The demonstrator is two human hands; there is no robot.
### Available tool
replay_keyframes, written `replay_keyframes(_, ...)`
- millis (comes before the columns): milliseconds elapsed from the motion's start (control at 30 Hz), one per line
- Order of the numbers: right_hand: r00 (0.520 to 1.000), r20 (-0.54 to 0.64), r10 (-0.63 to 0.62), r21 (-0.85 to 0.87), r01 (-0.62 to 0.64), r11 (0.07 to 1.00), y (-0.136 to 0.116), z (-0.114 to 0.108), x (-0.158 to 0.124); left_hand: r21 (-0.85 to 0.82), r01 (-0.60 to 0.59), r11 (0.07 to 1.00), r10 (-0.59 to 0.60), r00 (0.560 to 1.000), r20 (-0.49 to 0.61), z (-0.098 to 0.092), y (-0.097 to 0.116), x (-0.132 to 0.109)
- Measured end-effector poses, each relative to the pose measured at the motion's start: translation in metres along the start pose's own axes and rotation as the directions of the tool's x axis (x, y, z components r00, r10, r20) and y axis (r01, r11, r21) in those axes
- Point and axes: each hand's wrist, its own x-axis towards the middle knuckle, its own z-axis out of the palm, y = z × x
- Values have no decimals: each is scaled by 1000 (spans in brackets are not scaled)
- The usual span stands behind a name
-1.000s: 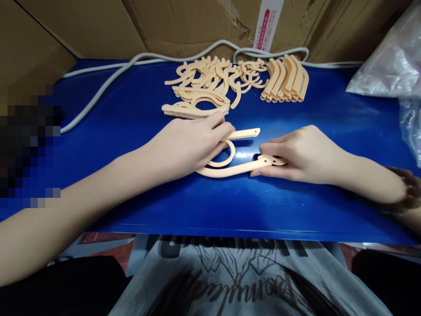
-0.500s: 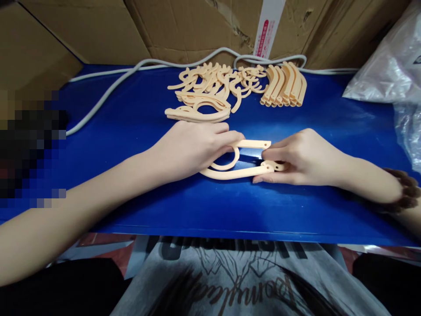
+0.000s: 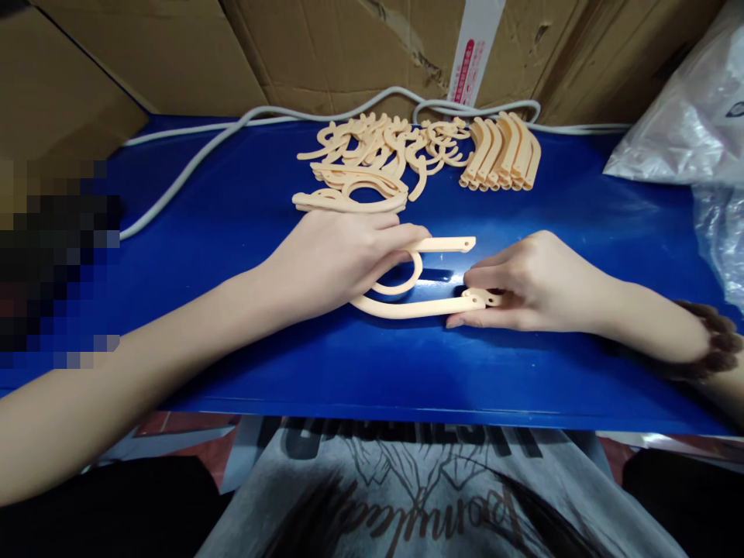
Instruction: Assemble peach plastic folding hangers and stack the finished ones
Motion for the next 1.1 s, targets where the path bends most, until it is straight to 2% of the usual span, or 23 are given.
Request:
replay_keyframes(200, 1000, -5, 28, 50, -27, 998, 0, -1, 3, 4, 22, 1000, -22, 999, -29, -2, 1, 0)
replay_keyframes(367, 999, 30, 12, 93, -15, 996, -2, -3, 3, 71, 69, 995, -69, 998, -1, -7, 3, 3)
replay_keyframes(567, 999, 30, 43, 29, -44, 999, -3, -4, 1, 132, 82, 988, -85, 996, 19, -7, 3, 6)
replay_keyframes(800, 997, 24, 78, 40, -79, 996, -7, -2, 4, 128, 92, 988, -97, 995, 33, -10, 3, 5)
replay_keyframes(933, 996, 26, 87, 27, -88, 996, -8, -2, 2, 119, 118, 986, -119, 993, -1, -11, 5, 3)
replay_keyframes(1100, 997, 3, 79, -81, -79, 994, -5, 1, 1, 105, 113, 988, -112, 994, -17, -13, 8, 2)
